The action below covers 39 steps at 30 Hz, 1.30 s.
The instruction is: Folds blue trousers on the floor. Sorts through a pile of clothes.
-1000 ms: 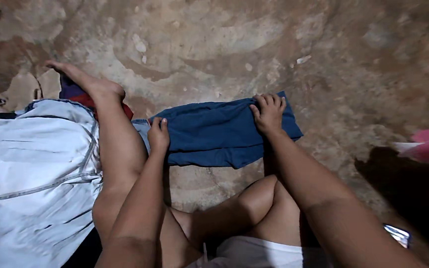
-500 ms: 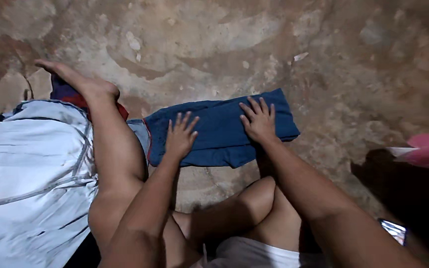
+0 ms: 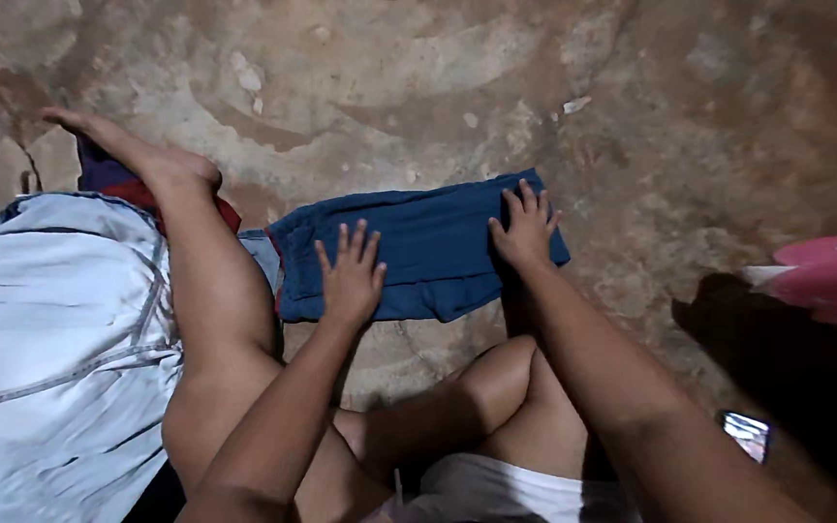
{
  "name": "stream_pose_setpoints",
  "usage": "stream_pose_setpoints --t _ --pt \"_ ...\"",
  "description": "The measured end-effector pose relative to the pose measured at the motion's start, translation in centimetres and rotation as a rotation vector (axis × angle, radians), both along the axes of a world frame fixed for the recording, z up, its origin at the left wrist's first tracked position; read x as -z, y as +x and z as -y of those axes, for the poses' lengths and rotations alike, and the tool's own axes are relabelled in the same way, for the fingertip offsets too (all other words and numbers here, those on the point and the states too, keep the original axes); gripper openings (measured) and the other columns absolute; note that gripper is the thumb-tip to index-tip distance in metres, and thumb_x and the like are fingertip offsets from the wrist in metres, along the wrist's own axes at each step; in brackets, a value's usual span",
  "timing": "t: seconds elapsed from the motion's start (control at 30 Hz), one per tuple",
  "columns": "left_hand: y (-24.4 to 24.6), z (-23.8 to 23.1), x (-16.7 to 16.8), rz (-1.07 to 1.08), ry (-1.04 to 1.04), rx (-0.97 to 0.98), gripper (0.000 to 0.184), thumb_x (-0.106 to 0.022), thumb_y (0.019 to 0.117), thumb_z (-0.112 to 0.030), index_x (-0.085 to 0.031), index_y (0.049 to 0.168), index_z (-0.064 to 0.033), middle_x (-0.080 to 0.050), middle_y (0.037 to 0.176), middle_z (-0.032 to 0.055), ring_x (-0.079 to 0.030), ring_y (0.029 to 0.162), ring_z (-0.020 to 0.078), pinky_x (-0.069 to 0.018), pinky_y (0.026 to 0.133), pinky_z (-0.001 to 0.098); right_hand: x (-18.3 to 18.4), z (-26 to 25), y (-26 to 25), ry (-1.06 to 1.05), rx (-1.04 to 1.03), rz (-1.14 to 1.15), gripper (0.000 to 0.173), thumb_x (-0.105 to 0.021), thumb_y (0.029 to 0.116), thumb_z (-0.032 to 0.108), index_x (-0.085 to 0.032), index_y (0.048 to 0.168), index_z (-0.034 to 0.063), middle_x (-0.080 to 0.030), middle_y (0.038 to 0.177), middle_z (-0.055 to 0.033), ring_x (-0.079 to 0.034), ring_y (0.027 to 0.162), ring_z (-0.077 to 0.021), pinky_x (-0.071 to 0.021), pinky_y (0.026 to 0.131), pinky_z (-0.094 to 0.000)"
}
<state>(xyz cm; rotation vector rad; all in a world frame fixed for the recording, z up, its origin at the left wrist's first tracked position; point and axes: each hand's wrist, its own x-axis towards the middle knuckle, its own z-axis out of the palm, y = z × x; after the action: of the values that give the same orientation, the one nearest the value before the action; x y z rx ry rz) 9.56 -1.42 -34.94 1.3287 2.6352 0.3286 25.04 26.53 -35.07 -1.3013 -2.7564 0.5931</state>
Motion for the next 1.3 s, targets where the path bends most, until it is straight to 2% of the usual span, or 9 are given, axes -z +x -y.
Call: stream_pose_setpoints --t 0.1,0.17,0.33,0.43,0.57,0.93,1.03,1.13,1.3 --pt "3.1 -0.2 -1.2 0.103 -0.029 0.077 0.049 -0.05 0.1055 -0.038 -0.052 0.149 -0.0171 -0.038 0.163 0.0089 -0.023 0.155 0.0336 -0.007 0.12 0.0722 -4.7 3.4 -0.2 -0.129 -0.058 -0.021 0.04 -0.069 0.0973 0.023 -0.061 0.13 0.002 -0.059 0.132 -0.0242 -0.058 0.122 -0.0448 -0.046 0.1 -0.0658" --pt "3.9 0.2 -1.4 0.172 -0.095 0.066 0.046 -0.05 0.1059 -0.039 -0.055 0.145 -0.0149 -0.043 0.158 0.0109 -0.028 0.154 0.0319 -0.0087 0.121 0.0711 -5.4 4.9 0.8 -0.263 -0.19 0.031 0.023 -0.071 0.0945 0.013 -0.066 0.114 -0.0001 -0.068 0.11 -0.0227 -0.068 0.103 -0.0399 -0.0548 0.09 -0.0613" --pt "4.5 1.9 -1.2 0.215 -0.164 0.013 0.048 -0.047 0.1074 -0.039 -0.051 0.148 -0.0128 -0.037 0.162 0.0101 -0.023 0.155 0.033 -0.0095 0.117 0.076 -2.8 6.2 3.1 -0.335 -0.686 0.115 0.033 -0.084 0.0754 0.001 -0.072 0.106 0.0075 -0.067 0.105 -0.0142 -0.067 0.097 -0.0333 -0.0578 0.083 -0.0576" --pt "4.0 2.6 -0.8 0.233 -0.191 0.023 0.06 -0.052 0.1043 -0.047 -0.039 0.158 -0.0237 -0.023 0.17 0.0033 -0.011 0.158 0.0328 -0.0064 0.114 0.08 -3.9 8.5 2.1 -0.332 -0.804 0.171 0.037 -0.083 0.0822 0.011 -0.07 0.116 0.0124 -0.067 0.114 -0.0123 -0.067 0.103 -0.0328 -0.0565 0.088 -0.058" --pt "2.6 3.9 0.0 0.218 -0.323 0.056 0.079 -0.061 0.0961 -0.059 -0.021 0.163 -0.0441 -0.004 0.174 -0.0077 0.003 0.16 0.0288 0.0016 0.115 0.0786 -3.4 9.2 2.1 -0.232 -0.938 0.261 0.013 -0.066 0.0948 0.007 -0.075 0.102 0.0131 -0.072 0.103 -0.0092 -0.069 0.102 -0.0309 -0.0545 0.092 -0.0564" --pt "1.7 5.1 -1.1 0.243 -0.442 0.112 0.094 -0.059 0.0902 -0.071 -0.009 0.165 -0.0417 0.01 0.173 -0.0037 0.016 0.158 0.0287 0.0083 0.118 0.0729 -3.5 9.5 1.8 -0.407 -0.813 0.541 0.014 -0.072 0.0934 0.015 -0.076 0.104 0.0063 -0.072 0.105 -0.0179 -0.066 0.107 -0.0385 -0.0492 0.095 -0.0649" --pt "3.4 4.4 -1.5 0.221 -0.262 0.189 0.073 -0.058 0.0982 -0.057 -0.029 0.162 -0.0369 -0.01 0.173 0.0028 0.0 0.159 0.0325 -0.0016 0.12 0.0713 -4.5 8.4 2.5 -0.461 -0.657 0.462 0.016 -0.077 0.0883 0.009 -0.077 0.104 0.0071 -0.073 0.103 -0.0173 -0.068 0.103 -0.0373 -0.0506 0.093 -0.0638" --pt "6.0 2.4 -1.9 0.195 -0.052 0.38 0.044 -0.055 0.1048 -0.032 -0.055 0.148 -0.0218 -0.048 0.155 0.0105 -0.041 0.146 0.032 -0.0326 0.117 0.0577 -5.8 6.6 3.3 -0.373 -0.489 0.477 0.014 -0.075 0.0908 0.011 -0.077 0.104 0.0091 -0.073 0.105 -0.0179 -0.068 0.105 -0.0389 -0.0525 0.092 -0.0644" --pt "11.0 -1.1 -2.3 0.372 -0.088 0.32 0.046 -0.055 0.1043 -0.039 -0.059 0.141 -0.012 -0.059 0.141 0.0134 -0.054 0.131 0.0325 -0.0422 0.108 0.0526 -6.0 4.7 5.7 -0.35 0.16 0.436 0.031 -0.07 0.0949 0.021 -0.071 0.115 -0.0023 -0.067 0.122 -0.029 -0.062 0.119 -0.0471 -0.0478 0.098 -0.0694"
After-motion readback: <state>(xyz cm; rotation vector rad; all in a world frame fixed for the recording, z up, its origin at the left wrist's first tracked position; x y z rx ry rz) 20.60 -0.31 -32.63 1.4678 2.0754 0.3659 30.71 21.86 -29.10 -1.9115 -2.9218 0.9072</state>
